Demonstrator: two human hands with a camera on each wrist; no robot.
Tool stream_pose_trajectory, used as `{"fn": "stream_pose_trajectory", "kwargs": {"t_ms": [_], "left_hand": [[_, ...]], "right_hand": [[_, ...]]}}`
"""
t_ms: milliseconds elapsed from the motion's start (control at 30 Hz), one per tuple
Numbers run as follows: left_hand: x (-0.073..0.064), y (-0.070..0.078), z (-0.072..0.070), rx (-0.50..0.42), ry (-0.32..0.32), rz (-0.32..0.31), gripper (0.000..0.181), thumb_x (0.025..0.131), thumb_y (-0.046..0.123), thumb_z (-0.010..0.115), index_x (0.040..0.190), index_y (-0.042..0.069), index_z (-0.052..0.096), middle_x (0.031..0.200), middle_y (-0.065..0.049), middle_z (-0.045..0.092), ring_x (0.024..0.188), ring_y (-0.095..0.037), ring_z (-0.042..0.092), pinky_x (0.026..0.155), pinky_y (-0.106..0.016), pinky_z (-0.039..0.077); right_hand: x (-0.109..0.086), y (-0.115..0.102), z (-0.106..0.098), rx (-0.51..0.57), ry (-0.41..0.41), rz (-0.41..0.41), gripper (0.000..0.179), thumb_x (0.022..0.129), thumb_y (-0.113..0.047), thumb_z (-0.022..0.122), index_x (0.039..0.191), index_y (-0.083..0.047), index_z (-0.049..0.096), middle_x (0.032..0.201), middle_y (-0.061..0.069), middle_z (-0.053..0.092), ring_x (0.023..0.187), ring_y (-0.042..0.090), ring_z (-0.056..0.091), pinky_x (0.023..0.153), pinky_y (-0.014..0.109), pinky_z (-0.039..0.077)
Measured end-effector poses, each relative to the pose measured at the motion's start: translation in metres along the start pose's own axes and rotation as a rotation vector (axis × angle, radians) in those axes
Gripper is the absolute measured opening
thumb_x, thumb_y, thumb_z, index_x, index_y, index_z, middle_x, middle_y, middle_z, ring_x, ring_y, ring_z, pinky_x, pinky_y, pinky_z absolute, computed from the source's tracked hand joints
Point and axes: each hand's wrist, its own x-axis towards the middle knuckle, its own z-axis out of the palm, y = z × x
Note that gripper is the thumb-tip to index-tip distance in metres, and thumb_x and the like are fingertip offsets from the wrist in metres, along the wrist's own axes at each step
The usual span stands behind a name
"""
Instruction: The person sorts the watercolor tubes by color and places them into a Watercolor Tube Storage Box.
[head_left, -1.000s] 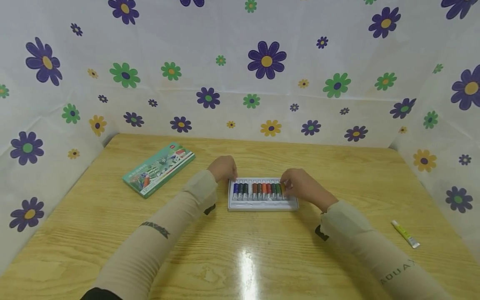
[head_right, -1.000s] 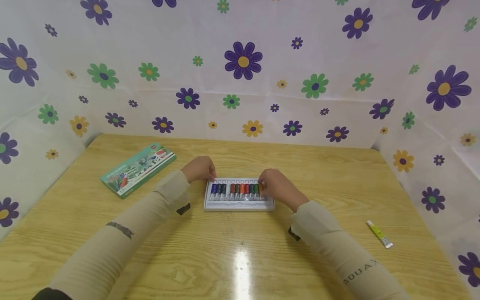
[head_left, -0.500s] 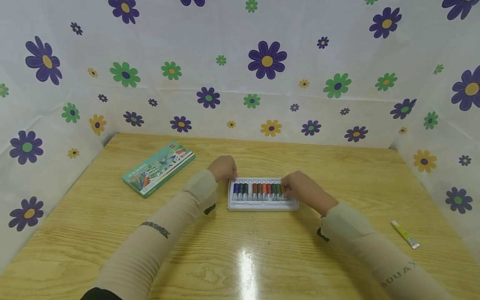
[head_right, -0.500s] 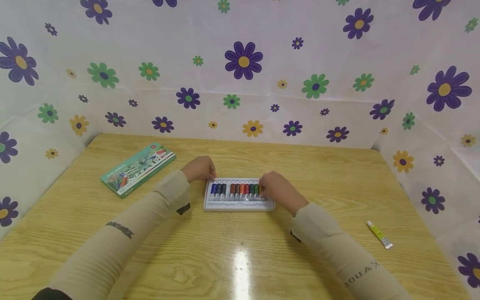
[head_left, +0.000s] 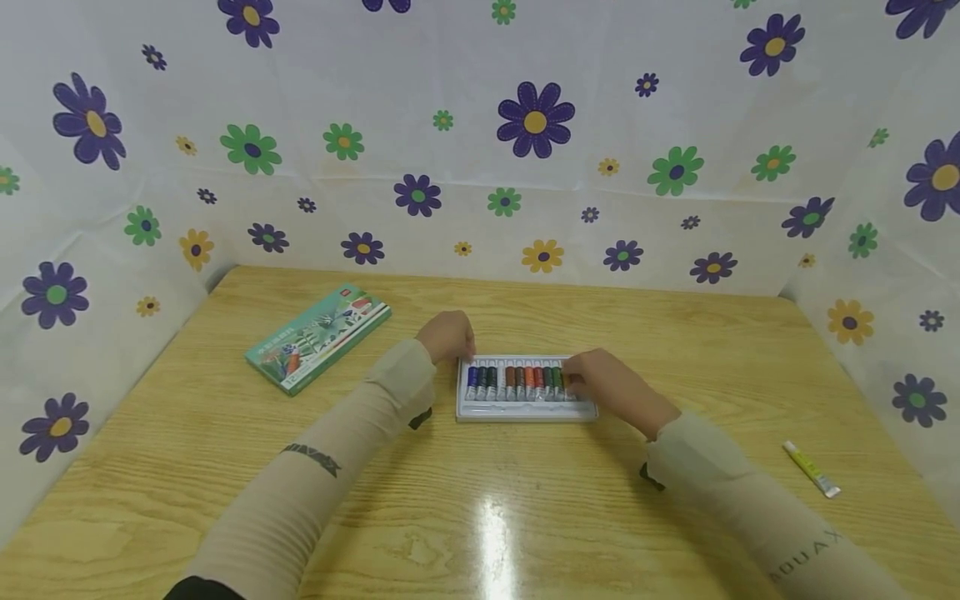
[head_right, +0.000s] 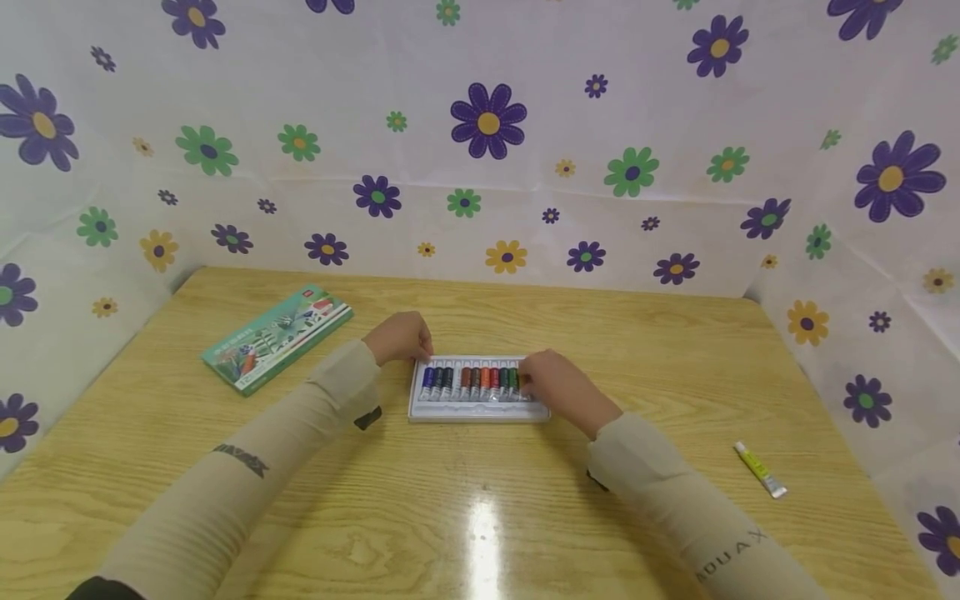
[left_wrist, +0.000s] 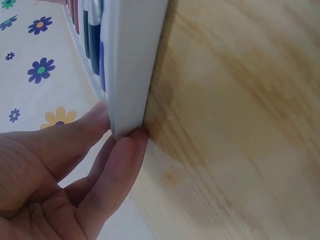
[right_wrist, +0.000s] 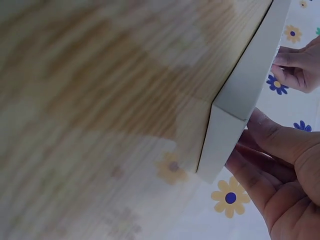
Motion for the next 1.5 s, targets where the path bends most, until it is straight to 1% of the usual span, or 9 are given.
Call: {"fn": "stream_pose_trajectory", "kwargs": {"t_ms": [167, 267, 400, 500, 700, 900, 1133, 1300, 1500], "left_hand": [[0.0, 0.003, 0.0, 0.009, -0.005, 0.0, 0.007, 0.08, 0.01, 0.072, 0.082, 0.004, 0.074, 0.083, -0.007, 0.073, 0.063, -0.01, 0.053, 0.067, -0.023, 0.047], [0.0, 0.003, 0.0, 0.013, -0.005, -0.002, 0.006, 0.08, 0.01, 0.072, 0.082, 0.004, 0.074, 0.083, -0.006, 0.072, 0.063, -0.01, 0.053, 0.066, -0.022, 0.046], [0.0, 0.002, 0.0, 0.011, 0.0, -0.004, 0.006, 0.081, 0.009, 0.071, 0.082, 0.004, 0.074, 0.083, -0.007, 0.073, 0.062, -0.01, 0.053, 0.066, -0.022, 0.047], [0.0, 0.002, 0.0, 0.003, 0.003, -0.009, 0.006, 0.081, 0.009, 0.071, 0.082, 0.004, 0.074, 0.084, -0.007, 0.073, 0.063, -0.01, 0.053, 0.066, -0.022, 0.047], [-0.002, 0.002, -0.001, 0.001, 0.007, -0.002, 0.006, 0.081, 0.009, 0.071, 0.08, 0.004, 0.073, 0.081, -0.006, 0.072, 0.062, -0.01, 0.052, 0.065, -0.022, 0.045], [-0.004, 0.001, 0.0, -0.014, 0.011, -0.003, 0.005, 0.08, 0.007, 0.071, 0.079, 0.003, 0.073, 0.082, -0.007, 0.072, 0.063, -0.01, 0.052, 0.066, -0.023, 0.046], [-0.003, -0.001, 0.0, -0.01, 0.016, 0.0, 0.004, 0.08, 0.007, 0.071, 0.079, 0.003, 0.073, 0.081, -0.006, 0.072, 0.063, -0.01, 0.052, 0.064, -0.022, 0.045], [-0.001, -0.001, 0.002, -0.004, 0.015, 0.011, 0.004, 0.079, 0.008, 0.072, 0.078, 0.004, 0.073, 0.08, -0.005, 0.071, 0.062, -0.01, 0.051, 0.064, -0.021, 0.044], [-0.002, 0.0, 0.001, -0.02, 0.021, 0.017, 0.004, 0.079, 0.007, 0.072, 0.079, 0.003, 0.074, 0.081, -0.007, 0.072, 0.061, -0.01, 0.052, 0.063, -0.021, 0.045]], "right_hand": [[-0.003, 0.006, 0.002, 0.068, 0.035, 0.0, 0.005, 0.083, -0.007, 0.069, 0.086, -0.004, 0.069, 0.083, 0.004, 0.069, 0.073, 0.011, 0.056, 0.071, 0.03, 0.051], [-0.007, 0.007, 0.0, 0.08, 0.067, -0.011, 0.007, 0.083, -0.003, 0.067, 0.09, -0.003, 0.069, 0.091, 0.008, 0.071, 0.084, 0.019, 0.065, 0.079, 0.036, 0.054], [-0.015, 0.008, -0.009, 0.066, 0.107, 0.013, 0.019, 0.083, 0.0, 0.066, 0.102, 0.001, 0.068, 0.105, 0.015, 0.07, 0.097, 0.029, 0.066, 0.084, 0.041, 0.053], [-0.024, 0.011, -0.016, 0.067, 0.125, 0.052, 0.027, 0.084, 0.0, 0.065, 0.11, 0.003, 0.065, 0.112, 0.019, 0.067, 0.1, 0.032, 0.065, 0.085, 0.042, 0.053], [-0.054, 0.023, -0.031, 0.113, 0.203, 0.093, 0.03, 0.083, 0.001, 0.065, 0.112, 0.005, 0.063, 0.114, 0.023, 0.064, 0.101, 0.037, 0.064, 0.084, 0.044, 0.053], [-0.094, 0.049, -0.043, 0.073, 0.297, 0.127, 0.031, 0.08, 0.001, 0.068, 0.111, 0.006, 0.064, 0.114, 0.027, 0.064, 0.095, 0.04, 0.065, 0.08, 0.046, 0.053], [-0.139, 0.082, -0.048, 0.066, 0.223, 0.268, 0.034, 0.083, -0.005, 0.066, 0.114, 0.009, 0.061, 0.113, 0.032, 0.061, 0.094, 0.047, 0.062, 0.079, 0.051, 0.052], [-0.165, 0.103, -0.045, 0.022, 0.164, 0.32, 0.035, 0.082, -0.009, 0.068, 0.111, 0.01, 0.061, 0.11, 0.035, 0.06, 0.091, 0.048, 0.061, 0.075, 0.054, 0.051], [-0.187, 0.119, -0.039, -0.029, 0.085, 0.375, 0.035, 0.081, -0.009, 0.068, 0.108, 0.012, 0.06, 0.106, 0.037, 0.059, 0.084, 0.046, 0.062, 0.071, 0.054, 0.05]]}}
